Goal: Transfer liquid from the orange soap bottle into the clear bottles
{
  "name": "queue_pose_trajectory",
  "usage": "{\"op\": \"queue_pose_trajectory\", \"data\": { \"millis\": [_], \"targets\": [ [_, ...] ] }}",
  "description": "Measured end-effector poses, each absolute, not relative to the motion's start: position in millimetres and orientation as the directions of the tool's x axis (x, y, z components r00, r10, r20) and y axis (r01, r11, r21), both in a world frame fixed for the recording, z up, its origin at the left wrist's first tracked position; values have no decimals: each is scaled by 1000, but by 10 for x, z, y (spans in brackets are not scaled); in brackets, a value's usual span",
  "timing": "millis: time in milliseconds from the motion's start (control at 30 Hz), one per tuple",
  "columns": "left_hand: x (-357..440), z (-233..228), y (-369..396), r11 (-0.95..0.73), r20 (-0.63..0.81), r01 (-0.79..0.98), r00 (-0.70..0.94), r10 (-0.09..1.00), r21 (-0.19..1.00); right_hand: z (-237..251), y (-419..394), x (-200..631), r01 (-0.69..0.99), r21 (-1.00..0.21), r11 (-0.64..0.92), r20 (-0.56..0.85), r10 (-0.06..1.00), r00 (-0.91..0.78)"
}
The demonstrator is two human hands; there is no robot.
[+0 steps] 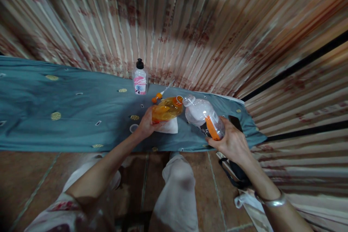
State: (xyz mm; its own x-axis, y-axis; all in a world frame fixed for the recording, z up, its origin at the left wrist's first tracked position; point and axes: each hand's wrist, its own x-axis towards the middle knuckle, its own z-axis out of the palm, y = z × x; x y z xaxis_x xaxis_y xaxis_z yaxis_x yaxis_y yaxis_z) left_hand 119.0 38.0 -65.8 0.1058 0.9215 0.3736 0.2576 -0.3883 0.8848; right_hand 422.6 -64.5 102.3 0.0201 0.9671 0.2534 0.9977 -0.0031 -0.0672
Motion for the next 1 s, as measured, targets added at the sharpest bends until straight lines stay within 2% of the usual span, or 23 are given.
{"op": "queue_pose_trajectory", "data": {
  "millis": [467, 1000],
  "targets": [
    [1183, -631, 381, -408, 393, 279, 111, 913, 869, 1059, -655, 4256, 996, -78, 32, 259, 966, -10],
    [1189, -672, 400, -398, 382, 284, 113, 917, 872, 1188, -669, 4169, 995, -94, 18, 199, 980, 1]
  ]
}}
